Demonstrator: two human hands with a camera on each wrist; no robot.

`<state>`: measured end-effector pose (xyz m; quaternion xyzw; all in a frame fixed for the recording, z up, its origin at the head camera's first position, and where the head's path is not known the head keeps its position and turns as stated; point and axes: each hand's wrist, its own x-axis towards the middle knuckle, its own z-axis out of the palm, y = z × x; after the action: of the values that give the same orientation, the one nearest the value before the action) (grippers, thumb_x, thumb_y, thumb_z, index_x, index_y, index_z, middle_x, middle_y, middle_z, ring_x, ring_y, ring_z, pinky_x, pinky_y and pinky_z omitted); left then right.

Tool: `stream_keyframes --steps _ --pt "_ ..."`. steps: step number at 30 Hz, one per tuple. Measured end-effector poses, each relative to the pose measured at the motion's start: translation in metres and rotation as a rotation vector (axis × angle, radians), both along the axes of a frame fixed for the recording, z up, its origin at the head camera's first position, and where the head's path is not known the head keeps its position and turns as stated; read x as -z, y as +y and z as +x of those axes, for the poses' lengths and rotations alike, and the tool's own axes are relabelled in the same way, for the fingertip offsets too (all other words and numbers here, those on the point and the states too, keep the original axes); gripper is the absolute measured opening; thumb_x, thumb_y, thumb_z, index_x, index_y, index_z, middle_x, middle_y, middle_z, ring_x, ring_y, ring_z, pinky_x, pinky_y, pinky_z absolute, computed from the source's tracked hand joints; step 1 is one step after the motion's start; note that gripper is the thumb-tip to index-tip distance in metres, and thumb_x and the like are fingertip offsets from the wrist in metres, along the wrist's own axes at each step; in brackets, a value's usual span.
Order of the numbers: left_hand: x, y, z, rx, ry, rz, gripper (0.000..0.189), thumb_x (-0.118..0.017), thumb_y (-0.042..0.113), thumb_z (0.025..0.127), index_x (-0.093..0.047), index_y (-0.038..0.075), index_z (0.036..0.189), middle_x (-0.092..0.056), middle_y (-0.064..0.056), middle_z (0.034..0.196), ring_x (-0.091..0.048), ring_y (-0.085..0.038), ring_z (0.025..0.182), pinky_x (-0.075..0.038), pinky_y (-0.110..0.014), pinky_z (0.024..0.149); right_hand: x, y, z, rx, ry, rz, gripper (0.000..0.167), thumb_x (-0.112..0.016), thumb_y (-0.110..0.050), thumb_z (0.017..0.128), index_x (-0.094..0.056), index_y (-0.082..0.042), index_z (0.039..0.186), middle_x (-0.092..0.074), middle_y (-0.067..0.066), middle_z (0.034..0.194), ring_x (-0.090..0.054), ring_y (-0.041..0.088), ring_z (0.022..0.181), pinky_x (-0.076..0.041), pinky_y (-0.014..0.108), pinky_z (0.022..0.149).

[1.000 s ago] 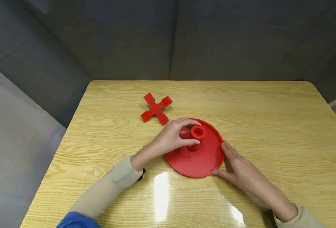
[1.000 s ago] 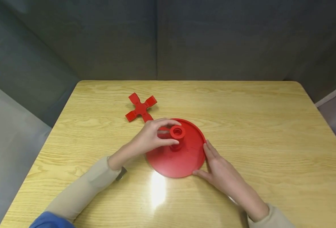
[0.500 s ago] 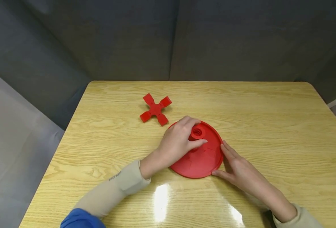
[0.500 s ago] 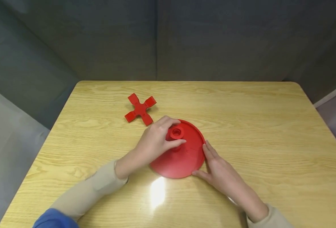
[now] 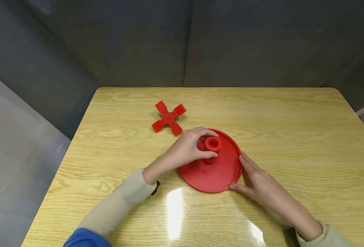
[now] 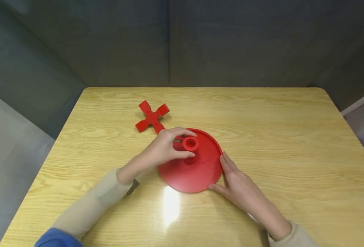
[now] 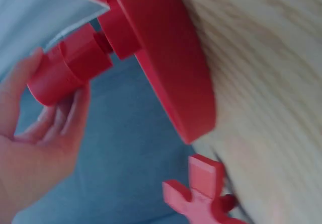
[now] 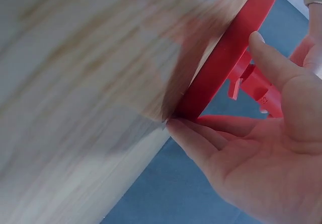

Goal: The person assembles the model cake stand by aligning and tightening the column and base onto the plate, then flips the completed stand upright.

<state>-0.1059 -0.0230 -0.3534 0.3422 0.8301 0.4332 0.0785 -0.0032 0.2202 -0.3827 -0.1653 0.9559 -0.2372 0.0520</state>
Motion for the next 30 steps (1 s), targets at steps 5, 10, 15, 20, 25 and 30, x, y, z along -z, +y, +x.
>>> stream_keyframes --steps 5,10,15,20,25,30 --pt "0.009 -0.010 -0.018 0.165 -0.235 0.154 0.047 -0.083 0.014 0.080 -0.065 0.011 0.123 -0.065 0.001 0.117 -0.062 -0.008 0.103 -0.052 -0.022 0.089 0.000 0.000 0.001 0.004 0.001 -0.001 0.091 -0.079 -0.039 0.083 -0.035 0.012 0.145 -0.029 0.029 0.153 -0.041 0.047 0.131 -0.044 0.059 0.096" --pt "0.012 -0.015 -0.030 0.287 -0.398 0.192 0.047 -0.080 0.009 0.083 -0.064 0.011 0.127 -0.064 0.002 0.121 -0.062 -0.012 0.109 -0.048 -0.026 0.097 0.001 0.000 0.001 0.004 0.008 0.001 0.091 -0.079 -0.038 0.083 -0.036 0.012 0.145 -0.029 0.029 0.152 -0.041 0.047 0.131 -0.043 0.060 0.097" --pt "0.012 -0.016 -0.032 0.313 -0.458 0.204 0.047 -0.076 0.007 0.085 -0.062 0.010 0.130 -0.062 0.001 0.125 -0.060 -0.013 0.113 -0.047 -0.028 0.099 0.001 -0.002 0.000 -0.001 0.015 0.004 0.090 -0.079 -0.037 0.083 -0.036 0.013 0.144 -0.030 0.030 0.152 -0.041 0.048 0.131 -0.043 0.060 0.097" --pt "0.013 -0.014 -0.026 0.276 -0.447 0.237 0.049 -0.076 0.005 0.085 -0.060 0.008 0.131 -0.060 -0.001 0.127 -0.060 -0.013 0.113 -0.046 -0.028 0.100 0.001 -0.001 0.001 0.001 0.012 0.002 0.090 -0.080 -0.037 0.082 -0.036 0.012 0.145 -0.029 0.030 0.152 -0.041 0.048 0.131 -0.043 0.060 0.097" --pt "0.010 -0.009 -0.009 0.103 -0.275 0.201 0.059 -0.082 0.015 0.081 -0.054 0.007 0.133 -0.059 -0.002 0.127 -0.057 -0.011 0.113 -0.047 -0.030 0.099 0.000 -0.001 0.000 -0.004 0.013 0.006 0.091 -0.079 -0.038 0.083 -0.035 0.011 0.145 -0.029 0.030 0.152 -0.041 0.047 0.131 -0.044 0.060 0.096" --pt "0.004 0.001 0.014 -0.130 -0.062 0.062 0.065 -0.085 0.028 0.078 -0.050 0.008 0.129 -0.056 -0.002 0.126 -0.056 -0.013 0.111 -0.049 -0.026 0.094 -0.001 -0.001 -0.001 -0.005 0.017 0.016 0.091 -0.079 -0.038 0.082 -0.036 0.013 0.144 -0.030 0.030 0.152 -0.041 0.048 0.131 -0.045 0.059 0.095"
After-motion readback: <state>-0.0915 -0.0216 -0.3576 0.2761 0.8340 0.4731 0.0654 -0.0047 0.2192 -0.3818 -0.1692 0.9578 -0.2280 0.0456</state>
